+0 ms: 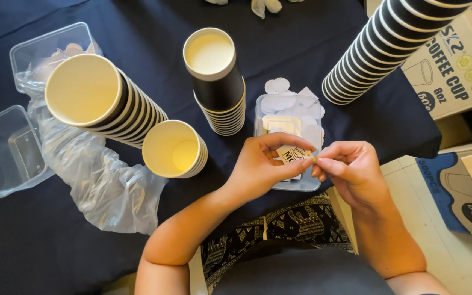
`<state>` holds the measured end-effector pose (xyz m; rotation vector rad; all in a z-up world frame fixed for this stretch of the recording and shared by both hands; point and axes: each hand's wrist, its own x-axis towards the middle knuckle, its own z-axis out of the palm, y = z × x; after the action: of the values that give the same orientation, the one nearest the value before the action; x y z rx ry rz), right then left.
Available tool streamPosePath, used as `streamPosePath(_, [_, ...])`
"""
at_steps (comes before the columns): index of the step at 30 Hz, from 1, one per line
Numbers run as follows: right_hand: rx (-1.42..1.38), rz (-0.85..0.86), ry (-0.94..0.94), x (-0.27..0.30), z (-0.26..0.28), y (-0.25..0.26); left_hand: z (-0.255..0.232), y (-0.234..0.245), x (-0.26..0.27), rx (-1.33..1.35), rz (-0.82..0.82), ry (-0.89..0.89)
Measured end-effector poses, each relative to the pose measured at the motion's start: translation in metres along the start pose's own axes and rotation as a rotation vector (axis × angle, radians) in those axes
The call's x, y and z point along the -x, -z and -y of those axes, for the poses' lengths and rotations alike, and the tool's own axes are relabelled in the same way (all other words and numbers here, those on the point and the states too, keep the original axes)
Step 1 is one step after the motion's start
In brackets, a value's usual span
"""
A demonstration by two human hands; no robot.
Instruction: Applying small logo stickers to the side of paper coffee cups.
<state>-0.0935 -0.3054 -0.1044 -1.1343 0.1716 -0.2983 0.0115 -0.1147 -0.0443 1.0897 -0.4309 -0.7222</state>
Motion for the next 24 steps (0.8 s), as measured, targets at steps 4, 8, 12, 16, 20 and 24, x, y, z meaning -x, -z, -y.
streamPosePath(4, [-0.024, 0.012, -0.009, 0.0014, 0.0006, -0.0006, -0.0006, -0.0010, 0.0021, 0.008, 0.009, 0.000])
streamPosePath(8, [-0.030, 0.012, -0.016, 0.0019, -0.0016, 0.0004, 0.0006, -0.0015, 0.0039, 0.018, 0.015, -0.004])
streamPosePath(12, [-0.036, 0.037, -0.011, 0.0013, -0.0049, 0.0064, 0.0008, -0.0007, 0.0024, 0.030, 0.029, 0.014])
streamPosePath(16, [-0.043, 0.048, -0.010, 0.0000, -0.0049, 0.0077, 0.0006, -0.0002, 0.0010, 0.040, 0.030, 0.026])
streamPosePath(20, [-0.034, 0.061, -0.015, -0.0018, -0.0005, 0.0055, 0.0012, 0.0002, 0.0001, 0.059, 0.033, 0.047])
streamPosePath(24, [-0.028, 0.052, -0.008, -0.0025, 0.0006, 0.0031, 0.0017, 0.0011, -0.0005, 0.066, 0.022, 0.048])
